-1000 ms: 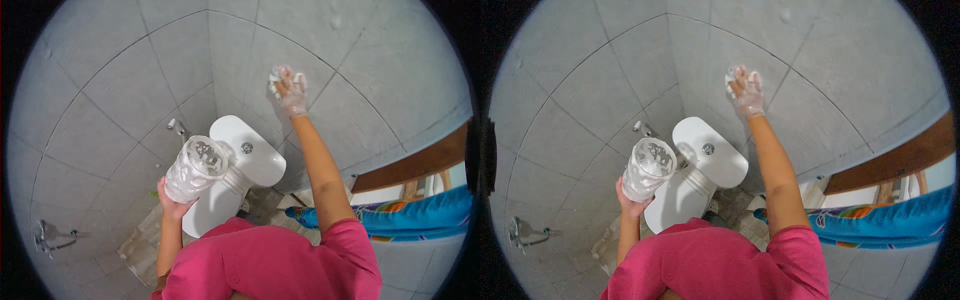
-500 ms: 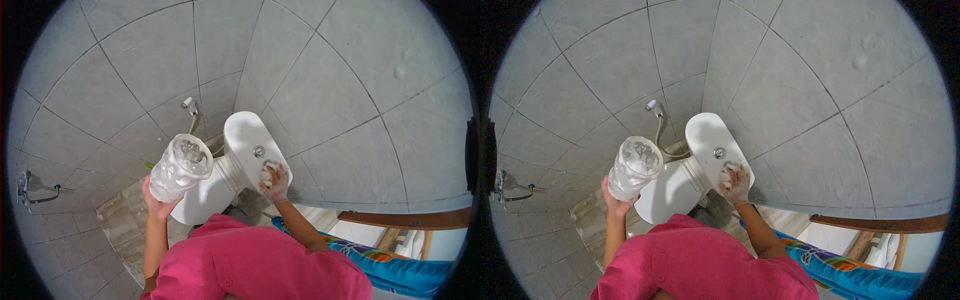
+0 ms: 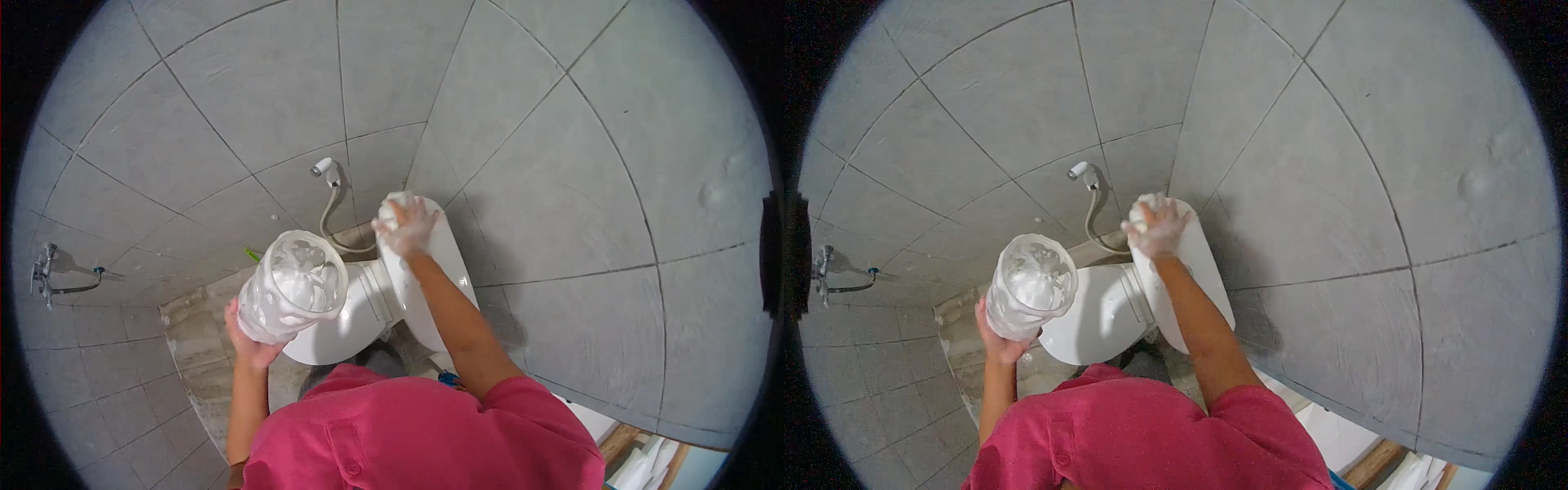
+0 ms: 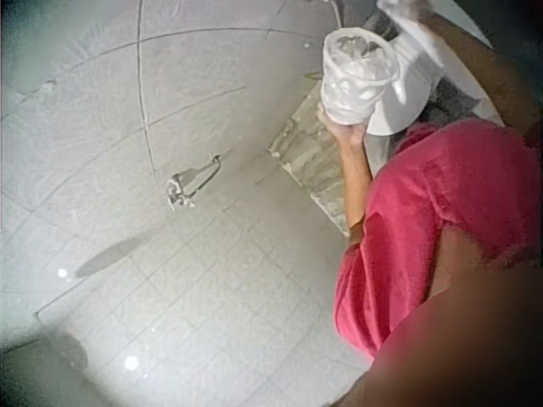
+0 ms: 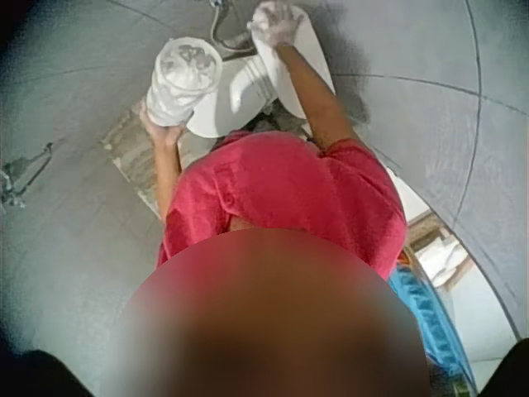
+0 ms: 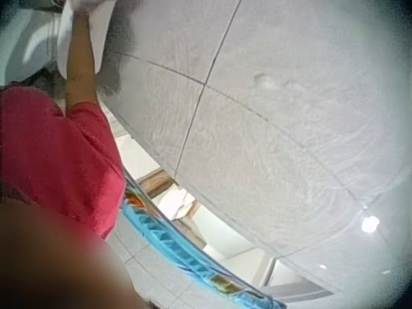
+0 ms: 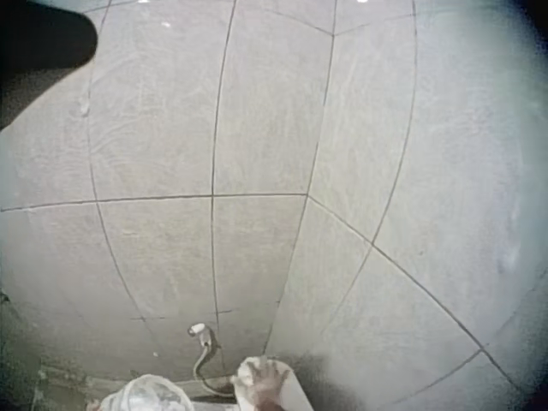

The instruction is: The person scrubs the tiled bathroom walls with a soapy cloth, focusing on the area around the shower fixtures and the toilet. They periodically rinse the cloth in a plastic container and at the sink to remove soap residue before continuing to wipe the surfaces.

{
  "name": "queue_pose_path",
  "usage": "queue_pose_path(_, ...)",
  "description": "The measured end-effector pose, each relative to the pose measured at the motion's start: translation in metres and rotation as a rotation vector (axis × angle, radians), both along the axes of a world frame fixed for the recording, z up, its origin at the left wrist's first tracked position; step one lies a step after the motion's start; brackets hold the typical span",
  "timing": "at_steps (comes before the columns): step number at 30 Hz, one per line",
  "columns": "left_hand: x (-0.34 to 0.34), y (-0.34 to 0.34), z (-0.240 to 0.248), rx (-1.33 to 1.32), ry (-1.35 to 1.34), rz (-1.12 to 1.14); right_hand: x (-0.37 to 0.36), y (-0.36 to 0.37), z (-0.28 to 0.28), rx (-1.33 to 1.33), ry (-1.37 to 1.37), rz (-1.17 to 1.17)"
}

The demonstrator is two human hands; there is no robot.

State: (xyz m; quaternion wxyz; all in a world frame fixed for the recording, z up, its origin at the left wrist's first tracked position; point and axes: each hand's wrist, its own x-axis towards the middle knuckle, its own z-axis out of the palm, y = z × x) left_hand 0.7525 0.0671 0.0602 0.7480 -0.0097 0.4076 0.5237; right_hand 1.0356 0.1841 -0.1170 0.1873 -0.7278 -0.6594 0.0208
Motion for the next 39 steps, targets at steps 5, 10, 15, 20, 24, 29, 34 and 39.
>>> queue_pose_path(5, 0.002, 0.001, -0.006, -0.003, -0.016, 0.041, 0.009, -0.05, 0.016, -0.116, -0.029, 0.459)
queue_pose_path(10, 0.001, -0.002, -0.004, 0.015, -0.008, 0.03, -0.01, 0.003, 0.01, -0.031, -0.058, 0.326)
queue_pose_path(15, -0.004, -0.01, -0.005, 0.024, -0.007, 0.007, -0.043, 0.047, 0.015, -0.255, -0.143, 0.225)
queue_pose_path(20, -0.008, -0.013, -0.013, 0.076, -0.04, 0.003, -0.02, -0.02, 0.003, -0.097, -0.036, 0.596)
queue_pose_path(24, -0.011, -0.014, -0.019, 0.093, -0.063, 0.012, -0.001, -0.087, 0.028, -0.053, 0.049, 0.613)
queue_pose_path(29, -0.007, -0.01, -0.005, 0.08, -0.057, 0.012, -0.013, -0.038, 0.014, 0.004, -0.027, 0.368)
queue_pose_path(34, -0.009, -0.012, -0.001, 0.088, -0.012, 0.002, 0.006, 0.039, -0.01, 0.096, 0.061, 0.089)
queue_pose_path(39, -0.013, -0.016, -0.006, 0.031, -0.015, -0.016, 0.06, -0.019, -0.028, 0.258, 0.117, -0.06)
